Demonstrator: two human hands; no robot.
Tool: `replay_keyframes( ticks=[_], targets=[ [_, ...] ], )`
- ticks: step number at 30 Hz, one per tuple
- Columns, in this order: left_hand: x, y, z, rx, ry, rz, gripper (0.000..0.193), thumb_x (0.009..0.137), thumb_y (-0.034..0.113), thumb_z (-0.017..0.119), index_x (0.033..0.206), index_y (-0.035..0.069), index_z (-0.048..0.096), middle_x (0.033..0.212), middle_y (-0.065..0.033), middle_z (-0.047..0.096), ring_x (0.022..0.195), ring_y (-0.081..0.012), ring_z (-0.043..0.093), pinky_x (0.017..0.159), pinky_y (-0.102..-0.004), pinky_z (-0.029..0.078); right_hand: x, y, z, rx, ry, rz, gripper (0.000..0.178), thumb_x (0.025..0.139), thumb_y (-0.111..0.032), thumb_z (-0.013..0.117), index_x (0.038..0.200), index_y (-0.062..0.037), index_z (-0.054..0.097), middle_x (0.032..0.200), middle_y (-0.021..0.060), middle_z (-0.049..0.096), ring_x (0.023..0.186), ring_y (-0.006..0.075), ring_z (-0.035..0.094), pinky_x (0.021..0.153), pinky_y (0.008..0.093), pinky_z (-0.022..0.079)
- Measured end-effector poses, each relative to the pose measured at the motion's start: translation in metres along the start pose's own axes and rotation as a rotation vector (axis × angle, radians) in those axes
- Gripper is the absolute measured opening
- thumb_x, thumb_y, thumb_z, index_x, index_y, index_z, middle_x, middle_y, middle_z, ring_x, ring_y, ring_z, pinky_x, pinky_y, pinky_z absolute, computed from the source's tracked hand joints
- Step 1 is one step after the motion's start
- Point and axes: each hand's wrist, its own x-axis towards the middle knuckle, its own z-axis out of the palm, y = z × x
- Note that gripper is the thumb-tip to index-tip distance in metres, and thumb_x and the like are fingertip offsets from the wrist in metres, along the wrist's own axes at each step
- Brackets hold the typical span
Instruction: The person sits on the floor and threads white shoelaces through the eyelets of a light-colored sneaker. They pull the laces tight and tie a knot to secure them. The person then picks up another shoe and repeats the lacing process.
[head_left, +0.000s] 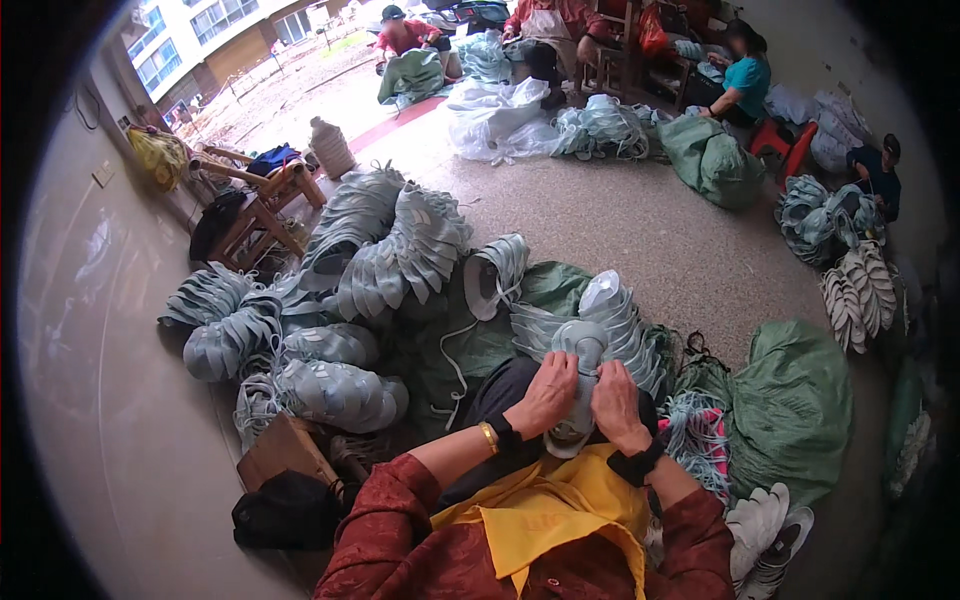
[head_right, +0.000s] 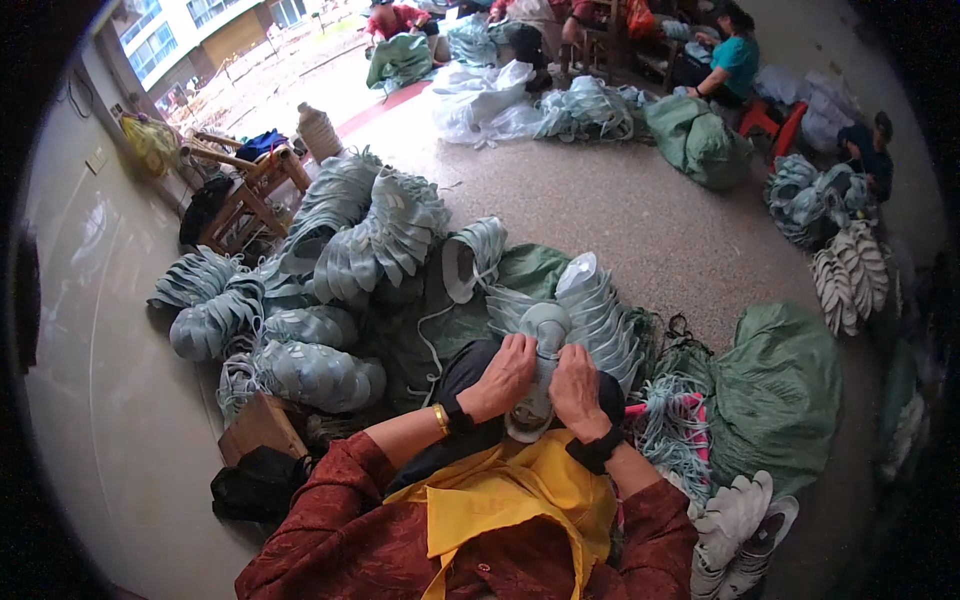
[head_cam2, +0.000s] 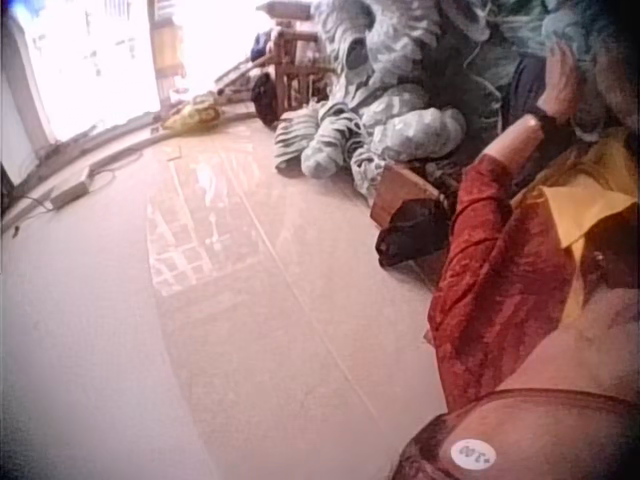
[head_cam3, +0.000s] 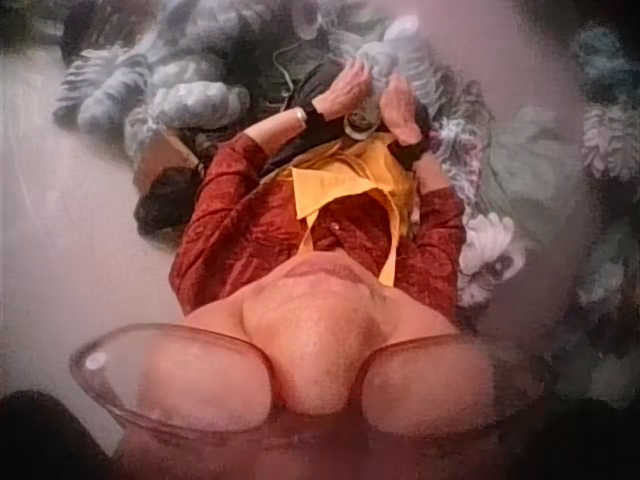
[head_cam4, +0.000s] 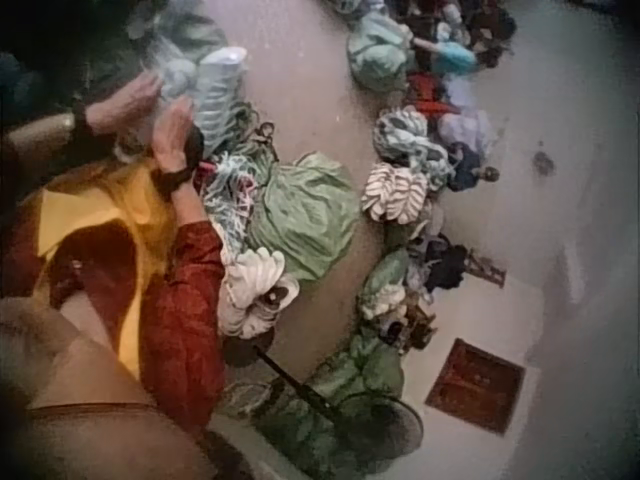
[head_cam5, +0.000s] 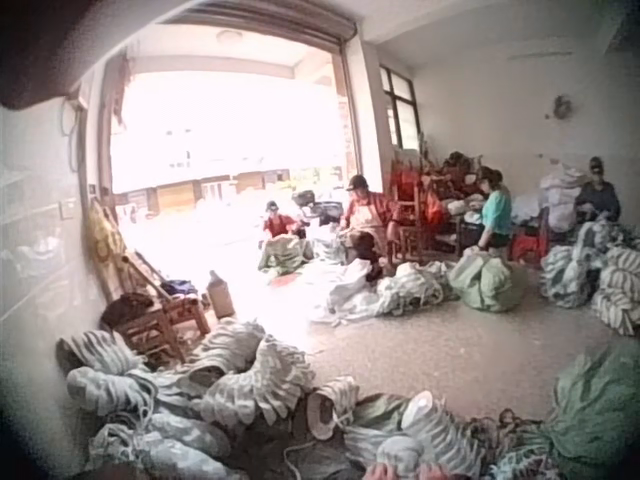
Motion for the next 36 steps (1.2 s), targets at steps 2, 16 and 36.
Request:
replay_keyframes(
  ticks=[2, 16, 36],
  targets=[
    [-0.001, -0.003, 0.005, -0.035, 0.031, -0.007, 0.037, 0.07, 0.002, 0.066, 0.103, -0.01, 0.055, 0.102, -0.022, 0.052, 0.1, -0.0366, 0.05, 0.089, -0.0427, 0.043, -0.001, 0.0, 0.0, 0.012, 0.018, -0.017, 0.015, 0.082, 0.002, 0.055, 0.098, 0.0013, 0.057, 0.099, 0.022, 0.059, 0.096, 0.0407, 0.06, 0.085, 0.0471, 0.05],
    [-0.003, -0.008, 0.012, -0.344, 0.175, -0.124, 0.03, 0.074, -0.003, 0.057, 0.103, -0.006, 0.051, 0.101, -0.0234, 0.051, 0.098, -0.0406, 0.05, 0.086, -0.0473, 0.043, -0.001, -0.012, -0.021, -0.079, -0.063, -0.186, 0.014, 0.085, -0.001, 0.058, 0.098, -0.003, 0.058, 0.088, 0.0166, 0.061, 0.085, 0.0387, 0.063, 0.073, 0.0463, 0.052],
    [-0.003, -0.011, 0.006, -0.319, 0.156, -0.083, 0.027, 0.077, -0.004, 0.053, 0.103, -0.005, 0.049, 0.101, -0.0244, 0.051, 0.098, -0.0416, 0.051, 0.084, -0.0486, 0.045, 0.009, -0.006, -0.019, -0.108, -0.077, -0.148, 0.009, 0.085, -0.003, 0.059, 0.094, -0.0037, 0.061, 0.089, 0.0189, 0.063, 0.085, 0.0381, 0.064, 0.072, 0.0455, 0.053]
  ],
)
